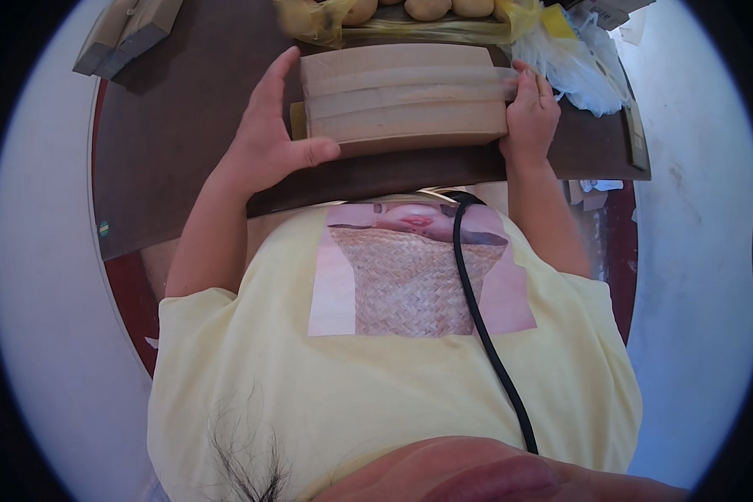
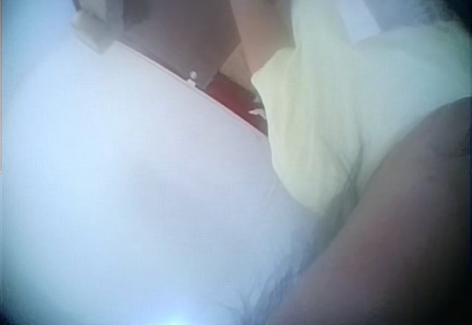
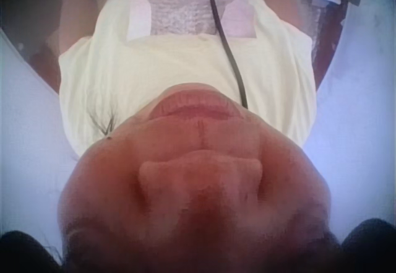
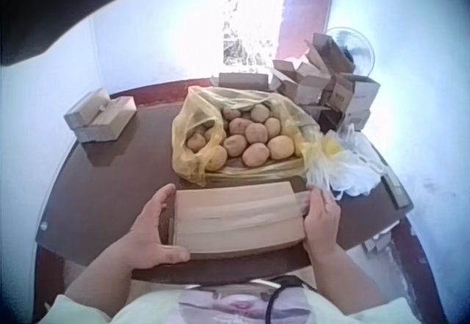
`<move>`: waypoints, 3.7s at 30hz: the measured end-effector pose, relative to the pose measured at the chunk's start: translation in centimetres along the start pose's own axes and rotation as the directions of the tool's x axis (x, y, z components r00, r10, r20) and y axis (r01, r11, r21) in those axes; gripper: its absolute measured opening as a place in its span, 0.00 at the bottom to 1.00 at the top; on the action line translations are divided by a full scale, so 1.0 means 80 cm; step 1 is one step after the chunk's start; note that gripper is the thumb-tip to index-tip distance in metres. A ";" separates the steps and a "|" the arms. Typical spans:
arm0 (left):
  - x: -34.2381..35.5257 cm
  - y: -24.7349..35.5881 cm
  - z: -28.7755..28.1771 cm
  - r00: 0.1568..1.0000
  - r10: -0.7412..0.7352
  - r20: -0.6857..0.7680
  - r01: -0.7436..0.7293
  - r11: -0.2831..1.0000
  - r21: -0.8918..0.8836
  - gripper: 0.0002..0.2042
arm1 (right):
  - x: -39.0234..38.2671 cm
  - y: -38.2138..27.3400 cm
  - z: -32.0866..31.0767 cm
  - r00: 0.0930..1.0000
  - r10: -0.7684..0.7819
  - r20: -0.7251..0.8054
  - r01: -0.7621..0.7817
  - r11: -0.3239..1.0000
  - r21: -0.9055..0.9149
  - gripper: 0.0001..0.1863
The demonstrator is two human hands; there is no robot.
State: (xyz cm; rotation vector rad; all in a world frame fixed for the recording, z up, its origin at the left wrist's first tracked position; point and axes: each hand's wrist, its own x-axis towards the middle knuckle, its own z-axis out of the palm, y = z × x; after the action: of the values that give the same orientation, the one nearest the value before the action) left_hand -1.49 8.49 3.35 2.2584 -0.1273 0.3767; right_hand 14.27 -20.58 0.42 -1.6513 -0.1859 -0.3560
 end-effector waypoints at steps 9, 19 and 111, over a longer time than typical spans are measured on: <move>0.008 -0.039 -0.028 0.930 -0.366 0.023 0.357 0.918 0.176 0.21 | 0.000 0.001 0.003 0.998 0.065 0.003 -0.066 0.995 0.082 0.14; 0.039 -0.020 -0.012 0.871 -0.481 0.103 0.322 0.716 0.620 0.13 | -0.002 0.000 0.002 0.999 0.051 0.019 -0.052 0.995 0.080 0.15; 0.041 0.067 0.014 0.954 0.190 0.232 -0.284 0.817 0.502 0.45 | 0.002 0.011 0.002 1.000 -0.010 0.019 0.009 0.999 0.048 0.15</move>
State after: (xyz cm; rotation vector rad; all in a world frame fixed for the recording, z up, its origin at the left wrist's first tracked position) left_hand 0.71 4.25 7.51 2.8395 -0.4506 0.3809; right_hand 14.73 -20.56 -0.35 -1.6079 -0.2153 -0.3407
